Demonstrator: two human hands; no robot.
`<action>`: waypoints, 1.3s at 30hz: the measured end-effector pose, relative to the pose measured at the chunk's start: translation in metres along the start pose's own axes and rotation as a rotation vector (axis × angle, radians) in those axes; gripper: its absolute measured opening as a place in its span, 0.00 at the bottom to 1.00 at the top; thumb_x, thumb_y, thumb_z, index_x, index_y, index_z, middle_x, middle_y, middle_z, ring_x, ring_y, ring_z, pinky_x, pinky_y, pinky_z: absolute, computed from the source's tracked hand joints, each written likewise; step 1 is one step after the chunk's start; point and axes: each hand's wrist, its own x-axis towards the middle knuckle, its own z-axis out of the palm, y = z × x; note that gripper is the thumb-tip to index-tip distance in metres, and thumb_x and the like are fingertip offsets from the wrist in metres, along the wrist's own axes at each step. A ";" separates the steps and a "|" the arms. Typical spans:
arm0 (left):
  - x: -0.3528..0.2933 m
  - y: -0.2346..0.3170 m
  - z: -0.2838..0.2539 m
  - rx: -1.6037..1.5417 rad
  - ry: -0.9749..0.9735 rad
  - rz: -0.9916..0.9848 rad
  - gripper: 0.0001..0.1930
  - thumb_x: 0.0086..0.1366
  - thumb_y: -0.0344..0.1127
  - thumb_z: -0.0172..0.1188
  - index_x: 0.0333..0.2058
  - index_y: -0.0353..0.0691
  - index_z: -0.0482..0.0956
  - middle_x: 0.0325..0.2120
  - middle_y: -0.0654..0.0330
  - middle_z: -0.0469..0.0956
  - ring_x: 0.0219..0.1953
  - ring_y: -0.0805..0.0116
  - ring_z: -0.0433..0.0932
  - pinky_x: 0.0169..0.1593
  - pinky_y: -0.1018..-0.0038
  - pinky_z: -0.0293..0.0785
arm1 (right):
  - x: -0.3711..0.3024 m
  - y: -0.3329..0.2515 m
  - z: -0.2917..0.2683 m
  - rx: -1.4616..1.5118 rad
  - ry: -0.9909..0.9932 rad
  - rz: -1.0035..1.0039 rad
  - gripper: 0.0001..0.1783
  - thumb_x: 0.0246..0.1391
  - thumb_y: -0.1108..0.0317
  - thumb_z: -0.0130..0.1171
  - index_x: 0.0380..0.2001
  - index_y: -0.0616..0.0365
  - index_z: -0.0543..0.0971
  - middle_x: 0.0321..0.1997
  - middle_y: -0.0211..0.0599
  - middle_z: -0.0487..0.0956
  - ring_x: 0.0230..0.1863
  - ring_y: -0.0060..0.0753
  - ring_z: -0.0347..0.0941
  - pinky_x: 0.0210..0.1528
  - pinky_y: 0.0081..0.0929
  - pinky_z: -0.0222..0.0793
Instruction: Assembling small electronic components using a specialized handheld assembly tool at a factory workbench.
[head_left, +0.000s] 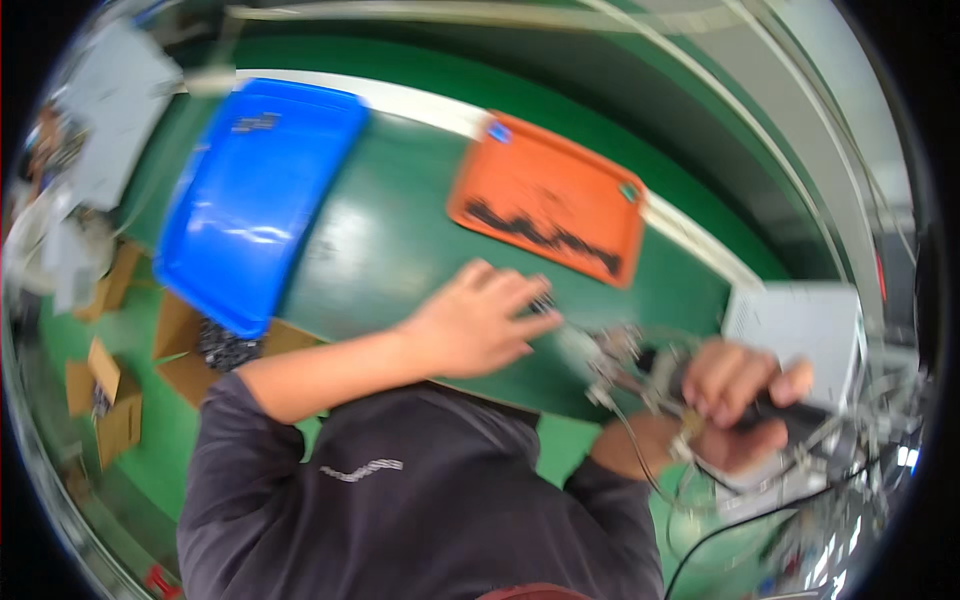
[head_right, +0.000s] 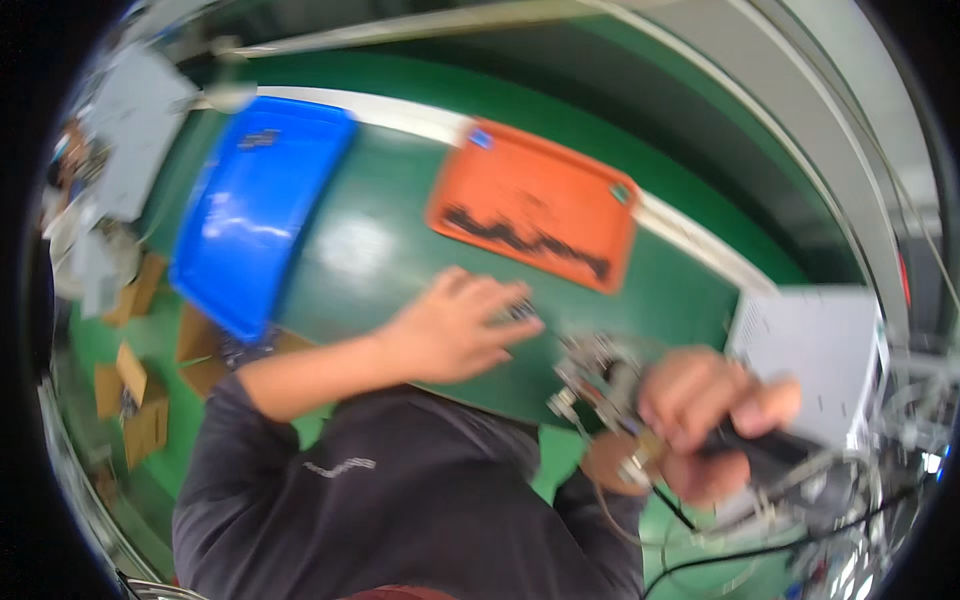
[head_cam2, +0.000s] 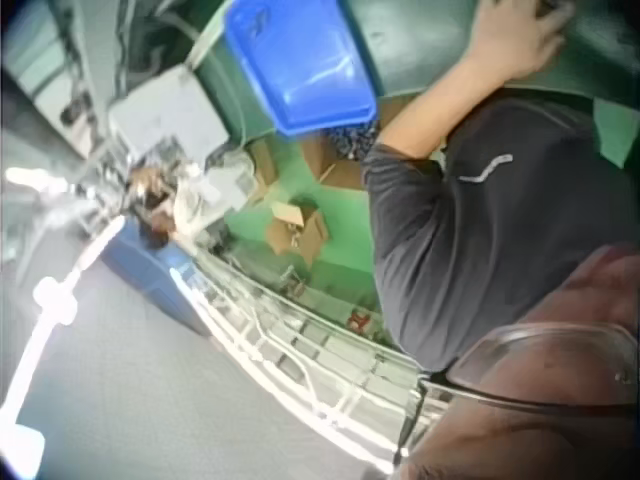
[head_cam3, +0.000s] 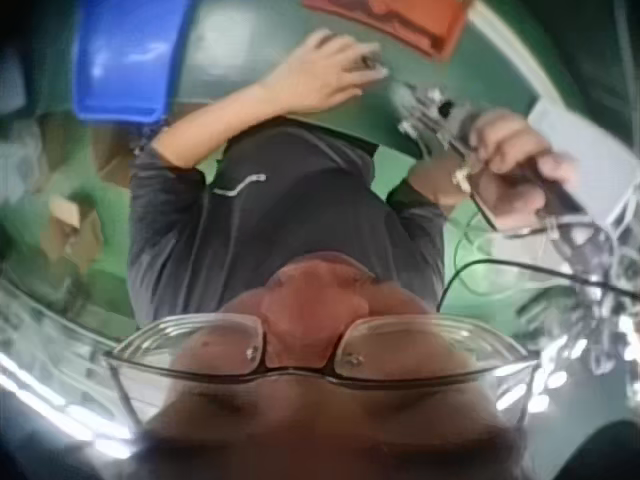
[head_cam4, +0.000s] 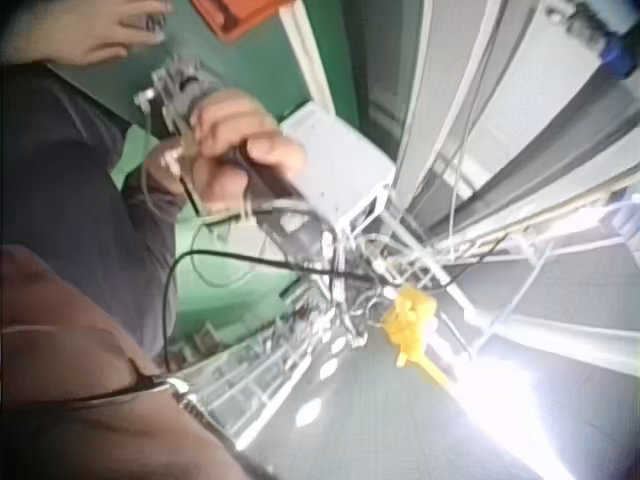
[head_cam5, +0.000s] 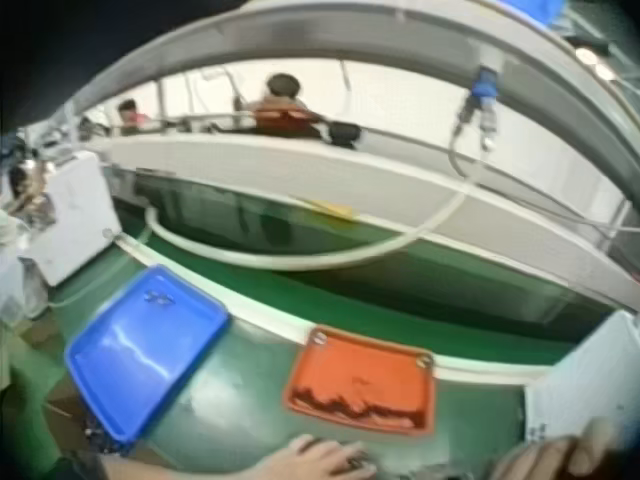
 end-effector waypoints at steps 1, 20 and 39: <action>0.002 0.000 0.001 0.024 -0.012 -0.005 0.28 0.61 0.50 0.66 0.59 0.52 0.77 0.61 0.52 0.71 0.59 0.54 0.70 0.60 0.53 0.64 | 0.001 0.004 0.001 0.004 0.031 0.003 0.24 0.65 0.53 0.63 0.48 0.55 0.63 0.23 0.31 0.71 0.21 0.27 0.66 0.21 0.28 0.67; 0.026 -0.005 0.013 -0.235 0.104 0.027 0.09 0.58 0.34 0.69 0.39 0.45 0.84 0.43 0.69 0.79 0.46 0.69 0.75 0.46 0.70 0.70 | 0.007 0.006 -0.010 -0.019 -0.122 0.103 0.26 0.62 0.52 0.68 0.48 0.54 0.65 0.25 0.31 0.74 0.21 0.30 0.70 0.22 0.26 0.67; 0.027 -0.003 0.015 -0.291 0.130 0.016 0.11 0.56 0.32 0.71 0.39 0.43 0.85 0.43 0.67 0.82 0.43 0.65 0.76 0.45 0.68 0.71 | 0.008 0.014 -0.008 -0.032 -0.152 0.115 0.26 0.60 0.53 0.69 0.48 0.53 0.66 0.24 0.30 0.74 0.20 0.30 0.71 0.21 0.27 0.66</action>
